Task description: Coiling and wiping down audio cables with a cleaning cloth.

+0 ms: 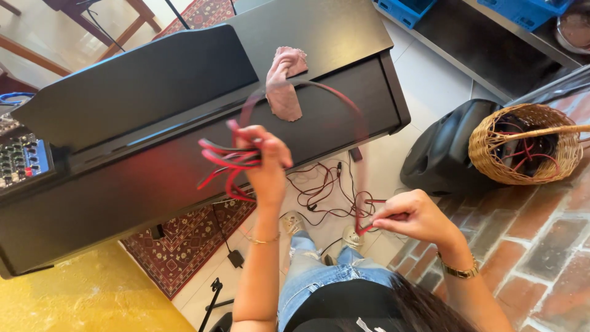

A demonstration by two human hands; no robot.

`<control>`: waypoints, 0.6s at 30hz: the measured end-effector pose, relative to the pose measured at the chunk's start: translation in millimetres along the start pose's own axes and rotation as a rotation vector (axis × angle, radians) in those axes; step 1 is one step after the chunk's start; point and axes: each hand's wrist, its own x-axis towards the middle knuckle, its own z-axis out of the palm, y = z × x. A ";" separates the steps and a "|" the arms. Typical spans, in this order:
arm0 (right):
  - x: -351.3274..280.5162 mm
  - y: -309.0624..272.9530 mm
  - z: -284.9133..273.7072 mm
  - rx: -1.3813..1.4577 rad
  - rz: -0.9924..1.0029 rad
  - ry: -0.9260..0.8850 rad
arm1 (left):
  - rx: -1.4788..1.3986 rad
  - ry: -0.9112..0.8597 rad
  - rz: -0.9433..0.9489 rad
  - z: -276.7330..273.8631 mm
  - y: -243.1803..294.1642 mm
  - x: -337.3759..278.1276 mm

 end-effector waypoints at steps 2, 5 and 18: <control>6.2 -12.3 -0.5 -0.082 -0.029 -0.052 | 0.081 -0.042 -0.042 11.7 -9.1 -16.0; 14.7 -24.6 3.4 -0.126 -0.068 -0.079 | 0.011 -0.086 -0.210 31.5 -15.8 -30.9; 23.4 37.3 -29.7 1.193 -0.025 0.665 | 0.200 -0.296 -0.978 24.7 1.2 -19.7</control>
